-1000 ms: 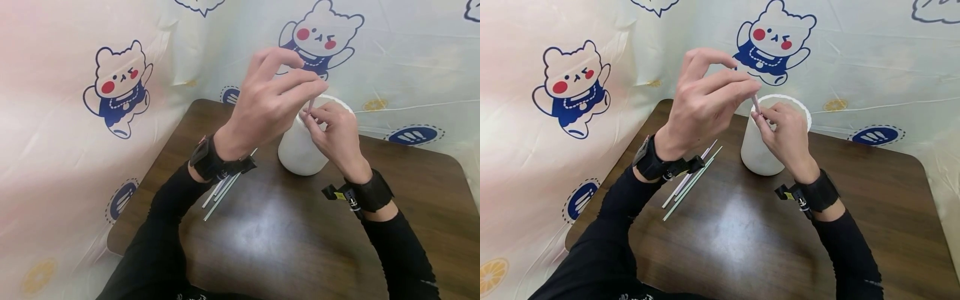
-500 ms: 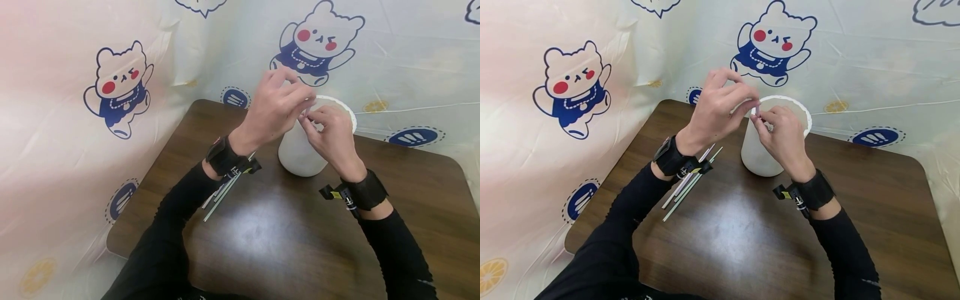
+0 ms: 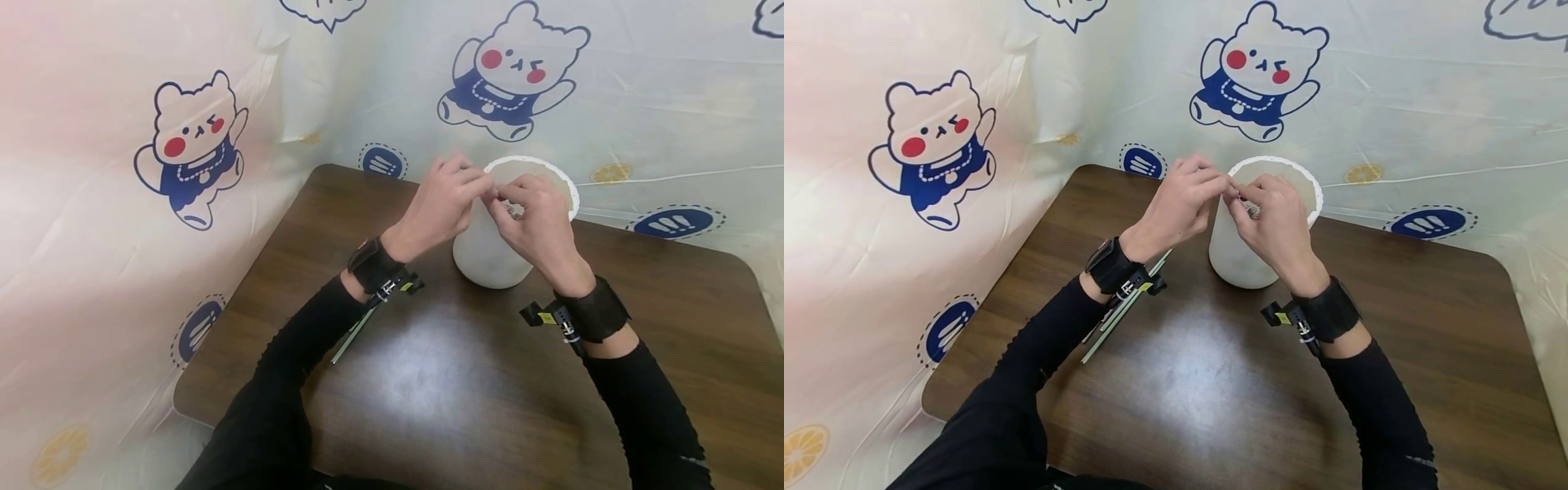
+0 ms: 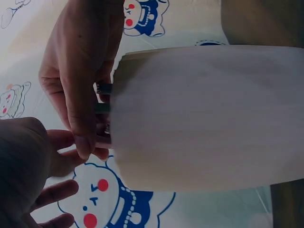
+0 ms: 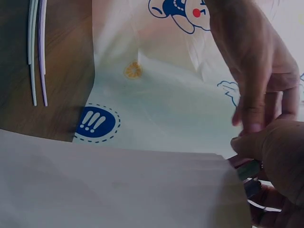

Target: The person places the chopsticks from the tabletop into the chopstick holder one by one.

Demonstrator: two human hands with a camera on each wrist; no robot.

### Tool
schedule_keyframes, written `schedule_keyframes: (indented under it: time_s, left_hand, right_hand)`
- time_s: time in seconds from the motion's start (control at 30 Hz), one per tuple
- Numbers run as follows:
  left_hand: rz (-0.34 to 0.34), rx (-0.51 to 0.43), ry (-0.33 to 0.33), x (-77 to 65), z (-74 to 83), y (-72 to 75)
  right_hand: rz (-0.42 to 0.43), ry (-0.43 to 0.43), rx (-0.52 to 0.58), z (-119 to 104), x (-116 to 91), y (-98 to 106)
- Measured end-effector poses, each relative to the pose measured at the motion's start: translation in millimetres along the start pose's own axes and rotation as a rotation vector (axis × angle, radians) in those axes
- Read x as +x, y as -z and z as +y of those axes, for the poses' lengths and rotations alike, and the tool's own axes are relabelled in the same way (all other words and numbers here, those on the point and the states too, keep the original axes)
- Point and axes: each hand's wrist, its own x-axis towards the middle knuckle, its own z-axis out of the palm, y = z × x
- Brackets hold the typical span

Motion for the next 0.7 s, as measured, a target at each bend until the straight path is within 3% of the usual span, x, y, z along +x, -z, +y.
schedule_keyframes:
  time_s: [0.2, 0.5, 0.7]
  left_hand:
    - [-0.099, 0.023, 0.043, -6.6, -4.0, -5.4]
    - [-0.05, -0.015, 0.1, -16.3, -10.8, 3.8]
    - [-0.027, -0.038, 0.187, -46.6, -16.2, 21.5]
  right_hand:
    - [-0.039, 0.003, 0.01, 0, -2, -1]
    - [0.023, 0.015, 0.032, -10, -5, 6]
    - [0.075, 0.151, 0.039, -27, -16, 11]
